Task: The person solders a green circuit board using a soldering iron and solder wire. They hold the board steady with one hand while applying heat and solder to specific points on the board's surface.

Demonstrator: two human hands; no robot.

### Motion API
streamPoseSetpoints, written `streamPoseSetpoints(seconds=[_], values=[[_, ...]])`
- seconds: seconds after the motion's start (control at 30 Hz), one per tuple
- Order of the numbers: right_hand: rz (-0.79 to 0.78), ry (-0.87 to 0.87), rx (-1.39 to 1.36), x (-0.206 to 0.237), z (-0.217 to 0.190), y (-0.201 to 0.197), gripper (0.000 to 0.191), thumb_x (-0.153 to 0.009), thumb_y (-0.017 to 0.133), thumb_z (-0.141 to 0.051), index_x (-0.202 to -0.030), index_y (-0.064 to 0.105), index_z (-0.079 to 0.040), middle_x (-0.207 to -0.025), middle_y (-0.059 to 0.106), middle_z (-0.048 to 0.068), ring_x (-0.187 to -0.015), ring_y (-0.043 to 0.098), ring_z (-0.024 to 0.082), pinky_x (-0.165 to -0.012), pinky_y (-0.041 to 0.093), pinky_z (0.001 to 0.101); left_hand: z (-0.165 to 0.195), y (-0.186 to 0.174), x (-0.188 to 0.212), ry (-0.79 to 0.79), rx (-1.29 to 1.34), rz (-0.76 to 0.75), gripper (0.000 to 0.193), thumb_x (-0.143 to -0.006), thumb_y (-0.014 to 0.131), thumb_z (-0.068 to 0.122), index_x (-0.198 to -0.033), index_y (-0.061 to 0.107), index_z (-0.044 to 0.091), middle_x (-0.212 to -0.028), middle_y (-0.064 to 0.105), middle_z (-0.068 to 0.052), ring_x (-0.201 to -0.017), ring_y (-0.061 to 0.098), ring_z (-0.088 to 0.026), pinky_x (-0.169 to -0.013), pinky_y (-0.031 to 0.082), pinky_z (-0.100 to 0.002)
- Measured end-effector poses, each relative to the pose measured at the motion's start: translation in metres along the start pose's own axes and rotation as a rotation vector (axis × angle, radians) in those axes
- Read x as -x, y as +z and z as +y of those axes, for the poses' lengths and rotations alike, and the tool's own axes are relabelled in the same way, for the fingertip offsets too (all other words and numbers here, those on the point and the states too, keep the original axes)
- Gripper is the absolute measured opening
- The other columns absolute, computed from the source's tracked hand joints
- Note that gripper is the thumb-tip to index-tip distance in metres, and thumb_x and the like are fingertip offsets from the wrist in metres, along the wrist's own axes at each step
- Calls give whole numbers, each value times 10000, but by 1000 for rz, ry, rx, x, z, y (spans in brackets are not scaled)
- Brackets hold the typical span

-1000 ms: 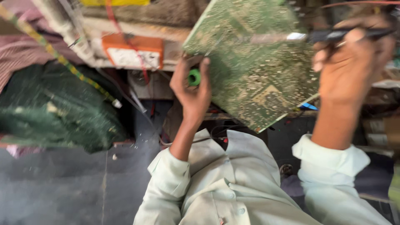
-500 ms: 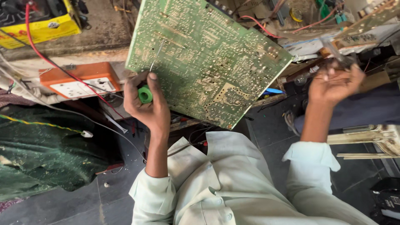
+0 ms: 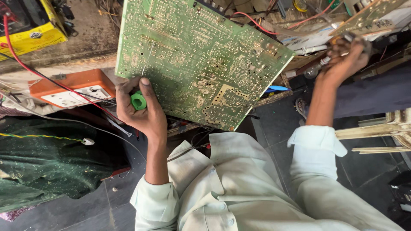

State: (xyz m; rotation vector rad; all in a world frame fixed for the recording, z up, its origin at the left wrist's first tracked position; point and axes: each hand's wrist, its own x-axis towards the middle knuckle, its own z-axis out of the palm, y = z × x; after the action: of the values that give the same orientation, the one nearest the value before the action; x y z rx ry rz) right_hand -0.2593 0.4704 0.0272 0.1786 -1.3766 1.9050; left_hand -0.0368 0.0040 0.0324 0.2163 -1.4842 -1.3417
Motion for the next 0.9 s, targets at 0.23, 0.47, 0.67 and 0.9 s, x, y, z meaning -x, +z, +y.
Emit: streamPoseSetpoints(seconds=[0.23, 0.47, 0.67, 0.9], values=[[-200, -180, 155, -24, 1, 19, 188, -1187, 628, -56, -1071, 570, 79, -897, 638, 142, -689, 615, 185, -618, 555, 317, 4, -3, -2, -2, -52, 16, 117, -1074, 705, 33, -1058, 652, -70, -943, 608, -73, -871, 549, -140, -782, 460, -260], [-97, -104, 271, -31, 21, 12, 249, -1114, 673, -169, -1124, 468, -26, -978, 761, 151, -746, 724, 177, -566, 582, 280, 6, -4, -5, -10, -76, 38, 103, -1038, 728, 58, -1036, 689, -38, -919, 662, -70, -833, 592, -132, -782, 482, -280], [-58, 187, -297, -52, -16, -43, 360, -1138, 600, -346, -1082, 532, 2, -791, 510, 119, -571, 516, 246, -466, 443, 343, 8, -8, -8, -13, -15, 42, 88, -1028, 730, 38, -1040, 670, -26, -921, 661, -88, -852, 618, -149, -809, 500, -287], [-587, 203, -323, 22, -94, -4, 401, -1073, 531, -408, -1125, 563, -12, -839, 624, 117, -512, 521, 186, -490, 471, 266, 10, -16, -7, -29, 45, 29, 86, -1034, 723, 17, -1070, 654, -19, -956, 649, -103, -808, 652, -183, -768, 512, -273]])
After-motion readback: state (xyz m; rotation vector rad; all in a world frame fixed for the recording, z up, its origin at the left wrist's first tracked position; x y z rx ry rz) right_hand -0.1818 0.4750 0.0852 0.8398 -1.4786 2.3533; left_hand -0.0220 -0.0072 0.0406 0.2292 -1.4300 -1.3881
